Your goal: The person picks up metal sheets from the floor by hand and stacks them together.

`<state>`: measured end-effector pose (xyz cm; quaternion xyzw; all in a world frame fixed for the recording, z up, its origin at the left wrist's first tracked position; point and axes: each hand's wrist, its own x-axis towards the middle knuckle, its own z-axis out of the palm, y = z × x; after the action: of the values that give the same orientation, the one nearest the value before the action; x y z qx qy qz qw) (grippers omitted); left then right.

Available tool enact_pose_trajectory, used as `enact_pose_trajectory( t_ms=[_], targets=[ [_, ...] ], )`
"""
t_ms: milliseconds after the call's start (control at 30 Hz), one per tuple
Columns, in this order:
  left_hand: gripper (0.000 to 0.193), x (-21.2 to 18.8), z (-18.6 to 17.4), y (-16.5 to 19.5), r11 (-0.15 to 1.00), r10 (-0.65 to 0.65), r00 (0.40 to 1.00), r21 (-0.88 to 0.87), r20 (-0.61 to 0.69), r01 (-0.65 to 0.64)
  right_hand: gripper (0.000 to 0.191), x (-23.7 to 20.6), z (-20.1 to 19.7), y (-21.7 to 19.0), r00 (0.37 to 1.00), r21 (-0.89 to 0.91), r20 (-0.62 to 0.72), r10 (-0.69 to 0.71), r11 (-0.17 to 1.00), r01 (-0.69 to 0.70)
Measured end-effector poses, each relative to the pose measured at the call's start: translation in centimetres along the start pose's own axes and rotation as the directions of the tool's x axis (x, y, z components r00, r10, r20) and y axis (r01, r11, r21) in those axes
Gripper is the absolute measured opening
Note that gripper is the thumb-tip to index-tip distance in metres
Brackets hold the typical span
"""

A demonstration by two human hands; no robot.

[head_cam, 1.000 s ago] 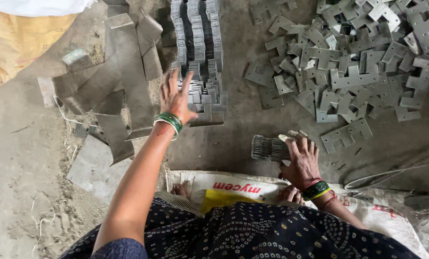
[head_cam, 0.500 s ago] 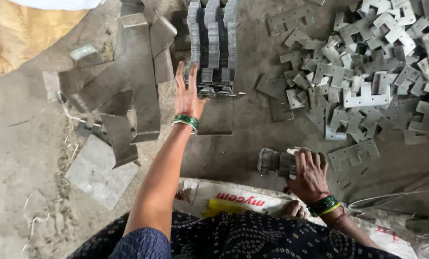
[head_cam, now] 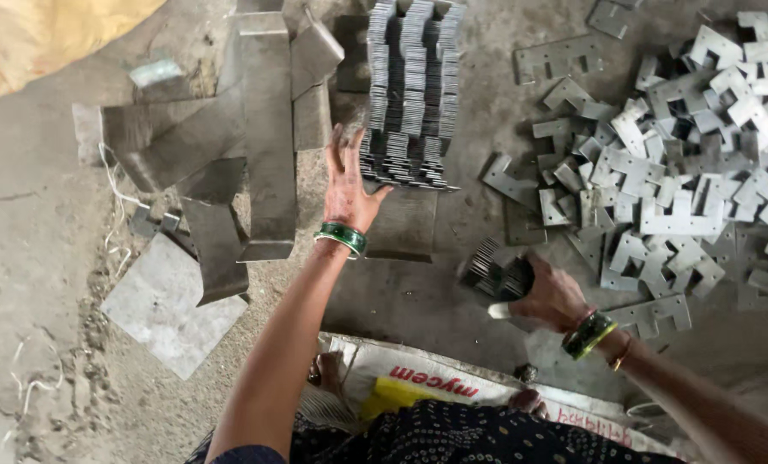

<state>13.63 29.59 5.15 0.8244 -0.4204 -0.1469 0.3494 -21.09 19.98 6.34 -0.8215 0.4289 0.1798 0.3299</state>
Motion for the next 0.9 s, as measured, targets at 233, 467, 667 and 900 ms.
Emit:
enact_pose_trajectory(
  t_ms=[233, 467, 667, 900],
  targets=[
    [0.126, 1.5, -0.4, -2.1, 0.996, -0.015, 0.999, -0.09, 0.049, 0.019, 0.089, 6.5, -1.5, -9.3, 0.87, -0.168, -0.152, -0.468, 0.88, 0.444],
    [0.072, -0.2, 1.1, -8.3, 0.593, -0.208, 0.976, -0.784, 0.069, 0.182, 0.068, 10.6, 2.5, -14.9, 0.696, -0.593, -0.247, -0.674, 0.673, 0.441],
    [0.059, 0.4, 6.6, -11.0, 0.998, -0.032, 0.999, -0.055, -0.031, 0.031, 0.085, 10.6, 2.6, -14.3, 0.666, -0.459, -0.515, -0.54, 0.829, 0.318],
    [0.064, 2.3, 6.3, -8.9, 0.675, -0.107, 0.994, -0.734, -0.004, 0.07, 0.14, 10.7, 3.9, -14.2, 0.715, 0.084, -0.64, -0.283, 0.899, 0.431]
  ],
)
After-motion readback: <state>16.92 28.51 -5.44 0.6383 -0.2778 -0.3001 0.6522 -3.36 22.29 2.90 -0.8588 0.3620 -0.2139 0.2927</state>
